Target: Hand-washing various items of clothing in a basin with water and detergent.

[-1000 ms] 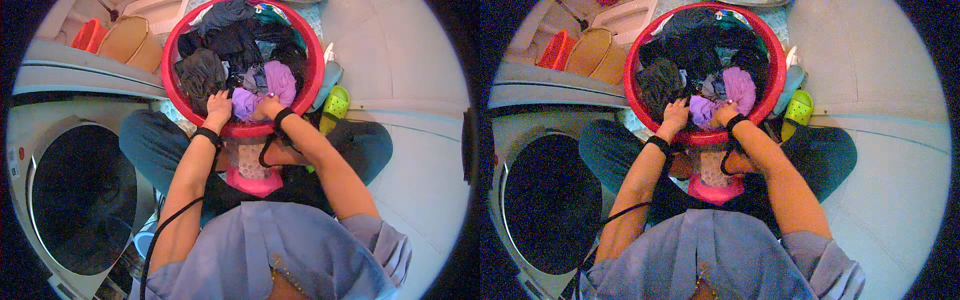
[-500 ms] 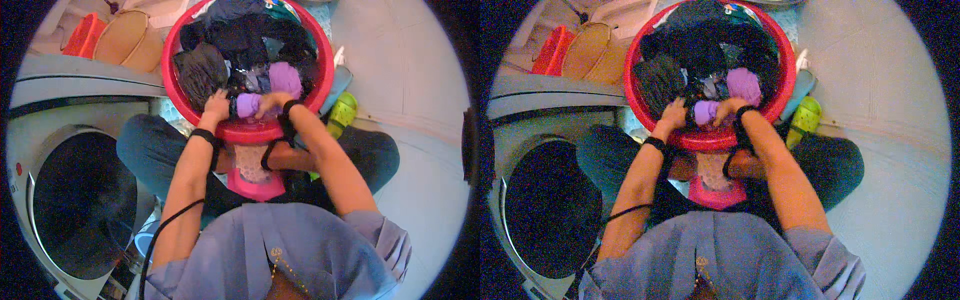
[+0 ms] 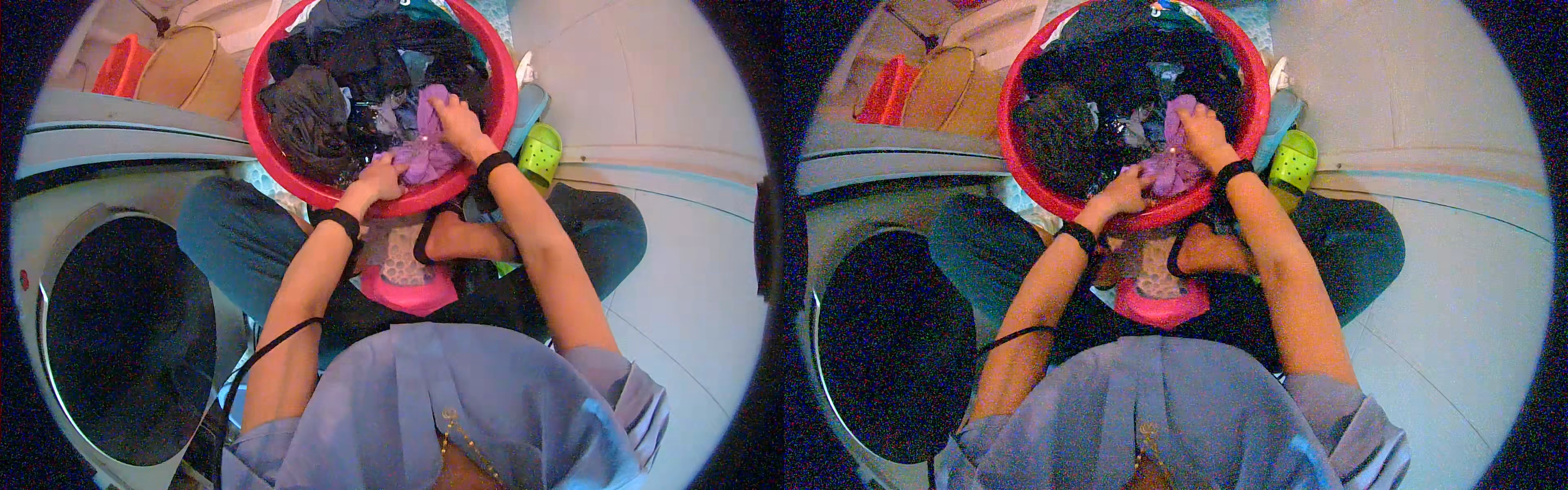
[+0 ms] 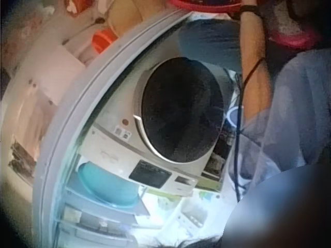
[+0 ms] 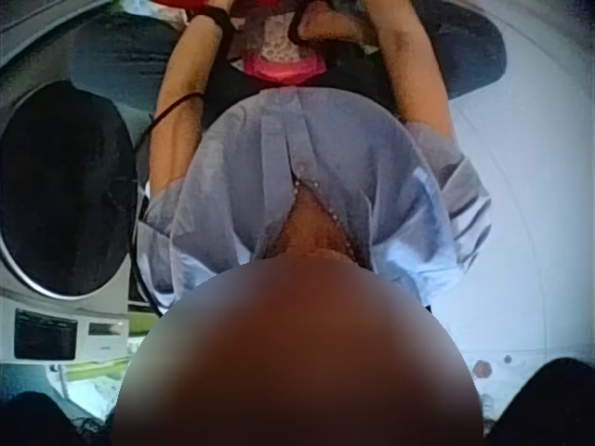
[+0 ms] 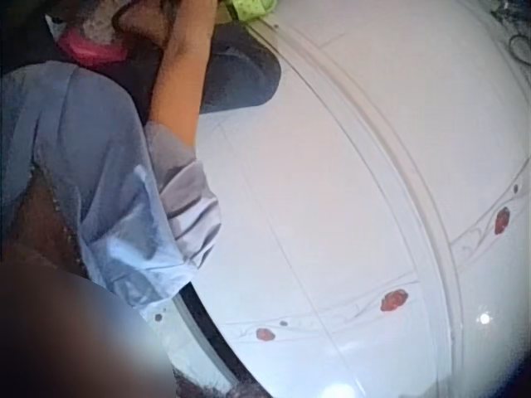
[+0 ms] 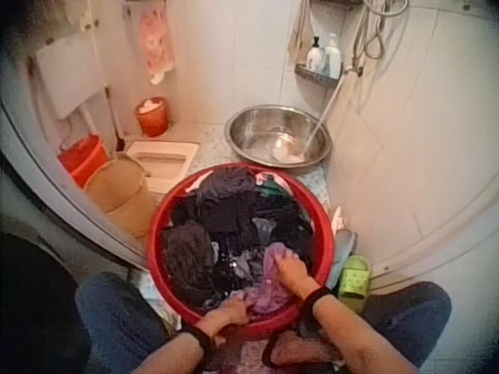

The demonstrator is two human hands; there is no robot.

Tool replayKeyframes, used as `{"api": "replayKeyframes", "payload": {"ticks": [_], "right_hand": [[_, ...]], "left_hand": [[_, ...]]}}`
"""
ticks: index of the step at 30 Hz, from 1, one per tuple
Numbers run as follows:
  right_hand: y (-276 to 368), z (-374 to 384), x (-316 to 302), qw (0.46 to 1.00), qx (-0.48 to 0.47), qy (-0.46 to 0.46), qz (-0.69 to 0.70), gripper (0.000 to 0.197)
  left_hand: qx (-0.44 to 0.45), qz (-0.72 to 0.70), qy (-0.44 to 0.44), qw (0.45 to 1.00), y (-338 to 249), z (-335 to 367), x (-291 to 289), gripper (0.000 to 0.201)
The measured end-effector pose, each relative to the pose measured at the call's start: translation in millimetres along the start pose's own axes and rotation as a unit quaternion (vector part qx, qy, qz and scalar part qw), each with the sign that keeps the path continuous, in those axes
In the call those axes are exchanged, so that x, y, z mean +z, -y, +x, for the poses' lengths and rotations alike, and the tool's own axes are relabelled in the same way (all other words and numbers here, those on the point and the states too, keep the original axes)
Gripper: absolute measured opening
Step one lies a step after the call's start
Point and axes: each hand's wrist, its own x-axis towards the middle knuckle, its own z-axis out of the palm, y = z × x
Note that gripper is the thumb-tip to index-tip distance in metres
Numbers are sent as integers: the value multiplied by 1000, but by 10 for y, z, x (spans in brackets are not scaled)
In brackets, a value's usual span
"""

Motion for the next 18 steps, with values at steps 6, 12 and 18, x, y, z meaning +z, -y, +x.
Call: {"api": "replayKeyframes", "payload": {"ticks": [6,12,18], "right_hand": [[443,-17,-170,945,-145,290,51,20],[836,-130,-793,859,-231,423,171,34],[753,-184,-359,864,-368,340,51,76]], "left_hand": [[-52,-120,29,991,344,168,161,40],[-212,-76,25,974,177,-87,-268,38],[-201,-40,10,979,201,-69,-183,41]]}}
